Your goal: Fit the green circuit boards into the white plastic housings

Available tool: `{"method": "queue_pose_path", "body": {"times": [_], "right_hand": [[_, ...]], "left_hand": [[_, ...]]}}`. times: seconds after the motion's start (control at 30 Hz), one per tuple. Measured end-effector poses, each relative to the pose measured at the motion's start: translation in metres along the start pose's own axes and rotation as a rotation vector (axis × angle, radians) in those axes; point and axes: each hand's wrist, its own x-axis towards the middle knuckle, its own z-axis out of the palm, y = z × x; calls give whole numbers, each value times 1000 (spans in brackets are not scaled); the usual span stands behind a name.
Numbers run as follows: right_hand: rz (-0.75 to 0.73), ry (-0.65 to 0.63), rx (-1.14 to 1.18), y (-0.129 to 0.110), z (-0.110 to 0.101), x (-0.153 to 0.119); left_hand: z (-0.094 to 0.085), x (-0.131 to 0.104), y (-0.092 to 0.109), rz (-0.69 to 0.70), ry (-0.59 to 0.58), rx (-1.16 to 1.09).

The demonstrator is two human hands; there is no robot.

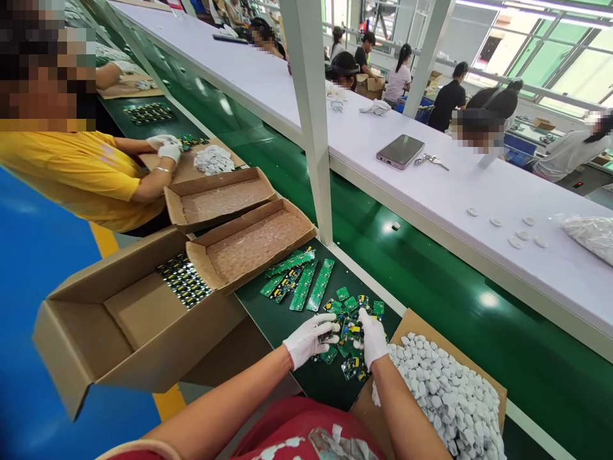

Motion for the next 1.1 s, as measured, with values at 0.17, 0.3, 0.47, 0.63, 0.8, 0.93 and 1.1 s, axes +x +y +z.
{"method": "queue_pose_path", "body": {"times": [0.17, 0.3, 0.47, 0.63, 0.8, 0.93, 1.1], "right_hand": [[-61, 20, -133, 2, 5, -1], [-10, -38, -156, 10, 15, -8], [45, -115, -110, 18, 14, -14], [-50, -27, -134, 20, -3, 2], [-206, 85, -326, 18, -21, 28], [-313, 82, -466, 26, -27, 29], [-374, 98, -552, 39, -31, 24]], "left_hand": [[11, 4, -2, 23, 4, 178], [19, 8, -6, 69, 1, 264], [19, 8, -12, 72, -66, 320], [5, 29, -8, 171, 11, 448], [-4, 57, 5, 343, 125, 657], [-20, 73, 19, 402, 176, 776], [-52, 99, 33, 363, 332, 827]]}}
